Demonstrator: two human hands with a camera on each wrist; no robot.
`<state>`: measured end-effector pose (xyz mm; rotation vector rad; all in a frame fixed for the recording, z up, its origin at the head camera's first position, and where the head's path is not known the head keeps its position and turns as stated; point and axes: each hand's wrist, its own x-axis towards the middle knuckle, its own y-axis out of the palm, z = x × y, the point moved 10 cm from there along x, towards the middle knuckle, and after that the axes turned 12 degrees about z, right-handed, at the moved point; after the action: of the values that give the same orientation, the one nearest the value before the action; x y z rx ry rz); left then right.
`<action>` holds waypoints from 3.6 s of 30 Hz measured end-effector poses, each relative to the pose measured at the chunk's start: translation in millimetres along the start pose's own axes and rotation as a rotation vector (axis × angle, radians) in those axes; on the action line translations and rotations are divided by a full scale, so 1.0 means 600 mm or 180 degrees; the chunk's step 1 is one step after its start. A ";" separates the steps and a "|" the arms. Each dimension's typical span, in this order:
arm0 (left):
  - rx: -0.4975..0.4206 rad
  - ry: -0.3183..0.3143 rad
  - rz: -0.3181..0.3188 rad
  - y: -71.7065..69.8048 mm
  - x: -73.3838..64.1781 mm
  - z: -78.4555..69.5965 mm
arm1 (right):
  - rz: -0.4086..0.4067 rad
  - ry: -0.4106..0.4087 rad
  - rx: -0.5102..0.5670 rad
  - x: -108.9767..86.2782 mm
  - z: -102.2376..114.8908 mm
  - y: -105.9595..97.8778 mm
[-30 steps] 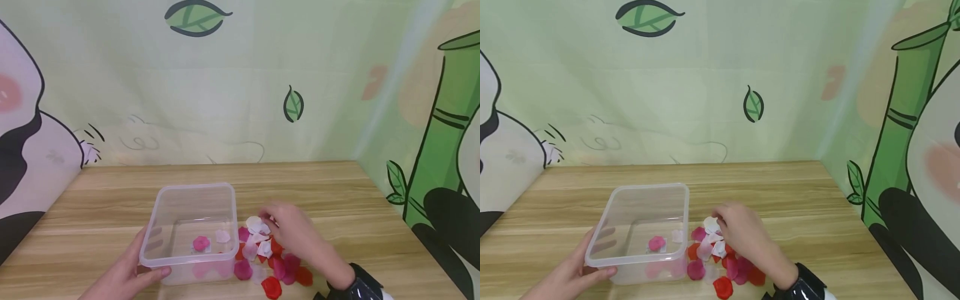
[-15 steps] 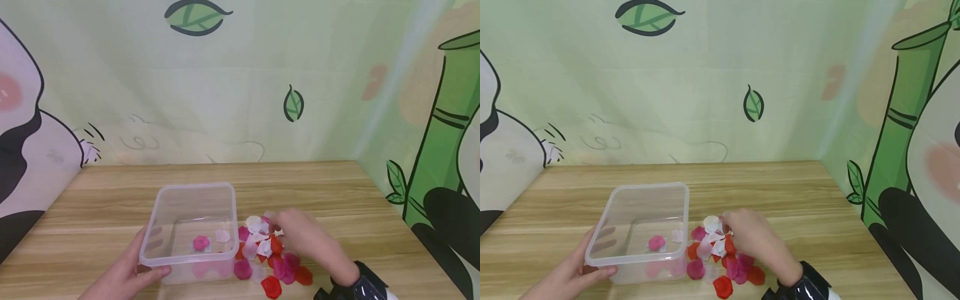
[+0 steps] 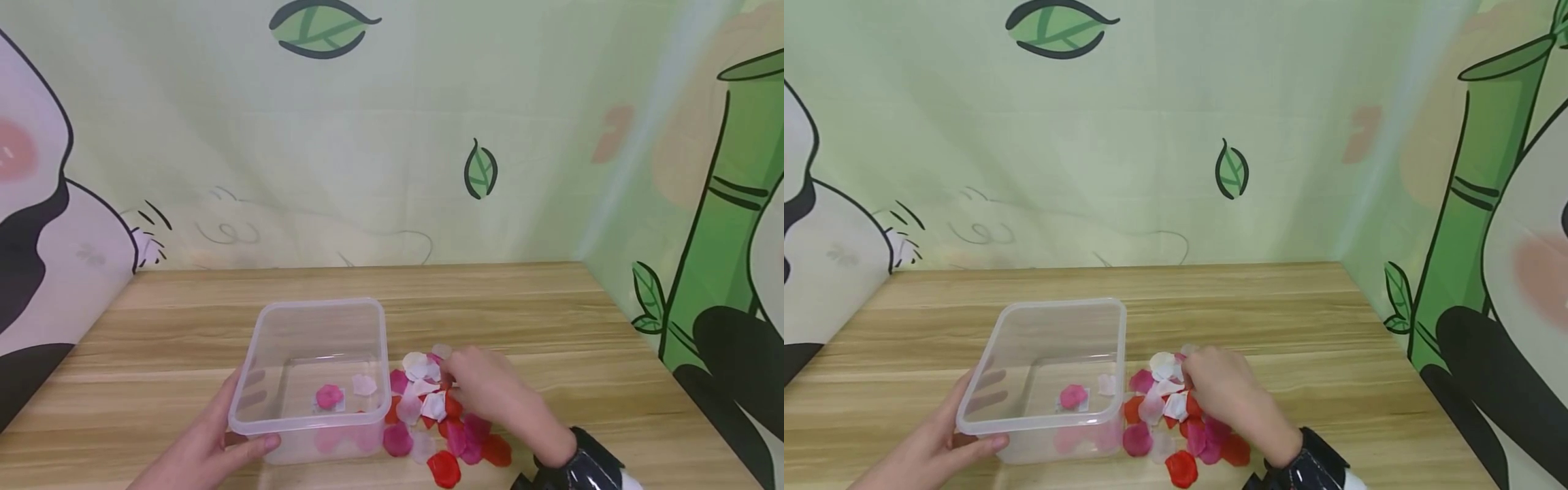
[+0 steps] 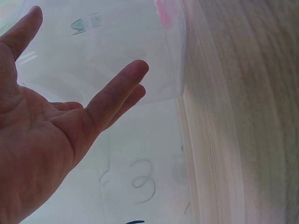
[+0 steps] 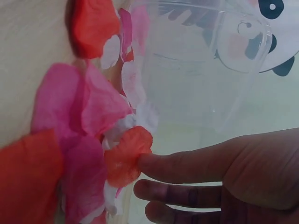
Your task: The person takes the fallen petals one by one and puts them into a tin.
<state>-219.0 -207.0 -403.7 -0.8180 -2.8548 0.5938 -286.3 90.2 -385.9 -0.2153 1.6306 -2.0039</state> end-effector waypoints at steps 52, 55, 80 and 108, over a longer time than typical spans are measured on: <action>0.0051 -0.0103 -0.0032 -0.001 -0.003 0.003 | -0.1736 -0.1014 0.0717 -0.067 0.060 -0.112; 0.0046 -0.0070 -0.0018 -0.001 -0.002 0.001 | -0.2008 -0.1250 0.0806 -0.080 0.072 -0.120; 0.0087 0.0103 0.0006 -0.002 0.000 -0.003 | -0.2417 -0.2312 0.0736 -0.100 0.152 -0.111; 0.0113 0.0155 -0.0022 -0.003 0.001 -0.006 | -0.1386 -0.0891 0.0070 -0.044 0.077 -0.057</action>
<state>-219.6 -206.5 -399.6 -0.8056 -2.7939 0.6133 -254.1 67.9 -336.3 -0.8663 1.4709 -2.1768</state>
